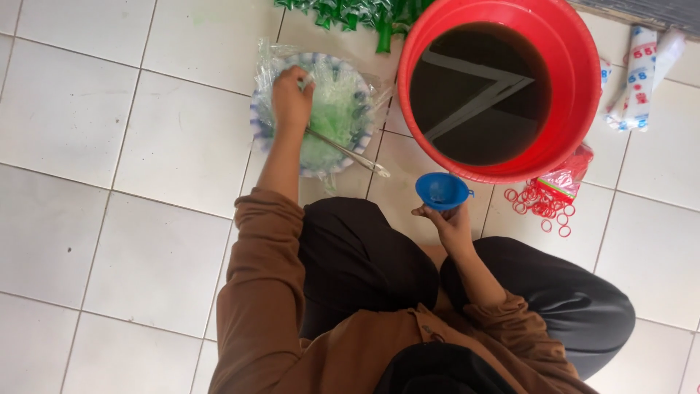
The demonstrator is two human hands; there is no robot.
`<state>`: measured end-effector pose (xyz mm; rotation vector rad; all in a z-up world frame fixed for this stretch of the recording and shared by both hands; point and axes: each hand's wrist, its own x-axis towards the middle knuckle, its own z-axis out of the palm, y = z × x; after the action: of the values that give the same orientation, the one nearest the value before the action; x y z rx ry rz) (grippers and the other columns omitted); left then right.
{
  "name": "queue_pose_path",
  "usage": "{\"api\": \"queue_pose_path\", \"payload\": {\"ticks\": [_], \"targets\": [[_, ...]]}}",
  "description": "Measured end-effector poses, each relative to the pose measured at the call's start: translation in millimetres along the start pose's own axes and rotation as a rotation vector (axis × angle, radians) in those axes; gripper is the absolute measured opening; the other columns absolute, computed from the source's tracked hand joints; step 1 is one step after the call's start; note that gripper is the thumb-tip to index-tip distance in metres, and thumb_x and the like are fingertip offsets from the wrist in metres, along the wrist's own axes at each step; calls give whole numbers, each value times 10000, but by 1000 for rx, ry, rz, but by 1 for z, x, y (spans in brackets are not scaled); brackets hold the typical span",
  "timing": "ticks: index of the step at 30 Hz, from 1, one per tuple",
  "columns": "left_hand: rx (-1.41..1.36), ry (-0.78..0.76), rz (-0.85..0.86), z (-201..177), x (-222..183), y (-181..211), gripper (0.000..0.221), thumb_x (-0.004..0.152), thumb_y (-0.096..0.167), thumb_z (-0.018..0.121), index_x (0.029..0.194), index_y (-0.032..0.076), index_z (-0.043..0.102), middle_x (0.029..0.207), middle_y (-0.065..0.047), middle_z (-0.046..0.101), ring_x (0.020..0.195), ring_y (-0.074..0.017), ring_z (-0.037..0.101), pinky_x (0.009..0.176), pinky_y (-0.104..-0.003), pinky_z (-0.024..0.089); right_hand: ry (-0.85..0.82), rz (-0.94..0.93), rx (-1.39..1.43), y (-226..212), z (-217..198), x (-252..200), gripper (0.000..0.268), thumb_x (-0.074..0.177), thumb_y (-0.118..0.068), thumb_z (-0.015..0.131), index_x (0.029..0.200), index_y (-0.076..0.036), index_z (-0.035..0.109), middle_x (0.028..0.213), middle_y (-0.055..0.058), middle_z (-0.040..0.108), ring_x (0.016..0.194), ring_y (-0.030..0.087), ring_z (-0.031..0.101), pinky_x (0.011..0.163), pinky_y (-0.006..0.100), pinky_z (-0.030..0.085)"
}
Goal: The person fills small plastic tubes with green liquid from a bucket using a funnel and a ladle, then seals each tube with a rubber band.
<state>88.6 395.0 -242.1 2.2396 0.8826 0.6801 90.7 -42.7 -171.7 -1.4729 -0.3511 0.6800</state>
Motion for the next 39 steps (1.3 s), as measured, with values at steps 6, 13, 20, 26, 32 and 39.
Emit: {"api": "queue_pose_path", "payload": {"ticks": [6, 13, 20, 26, 32, 39], "targets": [[-289, -22, 38, -88, -18, 95, 103, 943, 154, 718, 988, 167, 626, 933, 1, 700, 628, -105, 615, 676, -312, 513, -22, 163, -77, -11, -1, 8, 103, 949, -152, 618, 952, -49, 617, 876, 85, 671, 906, 230, 690, 958, 439, 568], [-513, 50, 700, -90, -152, 211, 116, 902, 40, 652, 998, 70, 710, 1066, -123, 725, 995, -346, 715, 877, -420, 575, -89, 153, 537, -4, -16, 49, 100, 1035, -105, 595, 937, -124, 589, 774, -37, 494, 782, 150, 615, 868, 432, 611], [-465, -146, 1135, -46, -233, 256, 53, 984, -5, 648, 934, 4, 666, 1131, -140, 732, 985, -285, 732, 884, -387, 616, -181, 96, 561, -73, -47, 43, 187, 1048, -171, 564, 1141, -9, 565, 1203, 211, 681, 1096, 387, 726, 857, 548, 634], [-703, -590, 796, -13, -236, 257, 101, 998, 29, 599, 1068, 31, 671, 1135, -134, 721, 1044, -284, 725, 924, -415, 597, -117, -276, 245, -39, -91, 42, 209, 921, 65, 637, 1083, -4, 525, 1096, 174, 588, 1016, 343, 699, 855, 461, 622], [-1112, -536, -120, 33, -210, 253, 278, 1006, 227, 718, 1225, 70, 650, 1122, -71, 682, 1058, -147, 644, 918, -341, 533, 18, -341, 54, -74, -66, 27, 138, 971, 1, 628, 1081, -67, 578, 996, 90, 588, 896, 227, 627, 830, 368, 556], [-777, -288, -94, 64, -204, 190, 116, 823, 130, 878, 871, 101, 778, 784, -35, 735, 697, -83, 655, 605, -207, 508, 184, -291, -237, -86, -56, 22, 214, 1091, -210, 567, 1231, -126, 705, 933, 40, 680, 767, 114, 514, 795, 297, 453]]}}
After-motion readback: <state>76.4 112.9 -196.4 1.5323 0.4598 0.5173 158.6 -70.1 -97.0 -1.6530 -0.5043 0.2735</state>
